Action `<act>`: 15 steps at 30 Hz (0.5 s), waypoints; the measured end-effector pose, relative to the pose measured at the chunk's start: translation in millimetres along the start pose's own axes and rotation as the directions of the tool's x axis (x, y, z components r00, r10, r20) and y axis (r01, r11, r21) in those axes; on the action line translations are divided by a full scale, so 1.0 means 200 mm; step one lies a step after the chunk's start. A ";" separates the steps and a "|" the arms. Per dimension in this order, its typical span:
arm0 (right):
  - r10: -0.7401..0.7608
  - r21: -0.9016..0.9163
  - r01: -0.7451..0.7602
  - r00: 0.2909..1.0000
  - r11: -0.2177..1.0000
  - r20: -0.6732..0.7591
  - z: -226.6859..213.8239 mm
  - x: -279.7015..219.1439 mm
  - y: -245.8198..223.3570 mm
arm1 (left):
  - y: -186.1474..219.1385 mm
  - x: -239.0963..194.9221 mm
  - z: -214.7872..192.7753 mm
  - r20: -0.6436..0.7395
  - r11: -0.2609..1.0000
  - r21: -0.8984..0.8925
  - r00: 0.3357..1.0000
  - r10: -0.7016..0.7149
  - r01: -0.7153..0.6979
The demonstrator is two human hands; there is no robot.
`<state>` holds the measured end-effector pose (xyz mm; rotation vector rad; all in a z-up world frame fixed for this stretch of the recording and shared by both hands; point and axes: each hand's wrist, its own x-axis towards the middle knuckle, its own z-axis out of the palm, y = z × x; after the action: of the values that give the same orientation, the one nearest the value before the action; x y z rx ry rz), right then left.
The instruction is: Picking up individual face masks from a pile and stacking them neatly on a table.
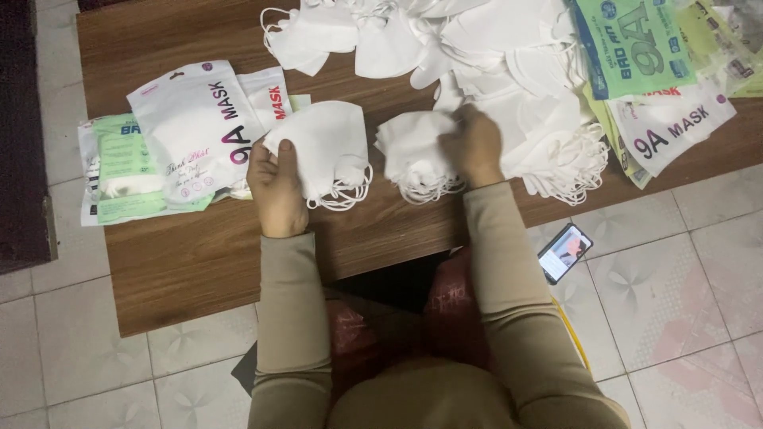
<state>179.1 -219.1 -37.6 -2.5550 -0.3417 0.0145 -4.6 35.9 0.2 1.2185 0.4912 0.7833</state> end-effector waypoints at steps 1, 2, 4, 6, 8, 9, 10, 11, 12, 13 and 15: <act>-0.001 0.000 0.001 1.000 1.000 0.001 0.00 0.01 0.04 | 0.02 -0.01 0.01 -0.001 1.000 0.000 1.000 0.000 0.000; 0.008 -0.041 -0.011 0.998 0.999 -0.069 0.00 0.02 0.09 | 0.05 -0.02 0.01 0.029 0.998 0.025 0.998 0.053 -0.053; 0.011 -0.082 -0.023 0.990 0.996 -0.141 0.00 0.04 0.14 | 0.12 -0.07 0.06 0.060 0.993 0.046 0.993 0.105 -0.108; 0.026 -0.039 -0.036 0.975 0.999 -0.219 0.01 0.05 0.16 | 0.22 -0.14 0.12 0.140 0.953 0.162 0.962 0.236 -0.257; 0.026 0.109 0.002 0.966 0.994 -0.258 -0.09 0.00 0.08 | 0.13 -0.10 0.10 0.164 0.937 0.220 0.957 0.240 -0.273; 0.034 0.253 0.043 0.955 0.967 -0.294 -0.14 -0.02 0.04 | 0.09 -0.09 0.09 0.190 0.916 0.279 0.952 0.240 -0.287; 0.032 0.254 0.046 0.955 0.966 -0.293 -0.15 -0.01 0.05 | 0.06 -0.08 0.08 0.188 0.916 0.280 0.952 0.242 -0.288; 0.057 0.467 0.075 0.964 0.881 -0.261 -0.15 0.00 0.05 | 0.03 -0.08 0.08 0.199 0.929 0.253 0.954 0.224 -0.270; 0.073 0.657 0.094 0.972 0.748 -0.223 -0.16 0.01 0.06 | 0.00 -0.07 0.07 0.210 0.941 0.225 0.956 0.206 -0.252; 0.069 0.657 0.097 0.973 0.747 -0.221 -0.18 -0.01 0.04 | 0.00 -0.07 0.08 0.206 0.940 0.226 0.956 0.208 -0.254; 0.049 0.823 0.037 0.996 0.567 -0.078 -0.21 -0.06 0.00 | -0.01 -0.08 0.09 0.200 0.945 0.239 0.964 0.176 -0.222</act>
<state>170.2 -243.4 -3.0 -1.5909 -0.2092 0.0469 -2.1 12.9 2.9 1.5865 0.3340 0.7902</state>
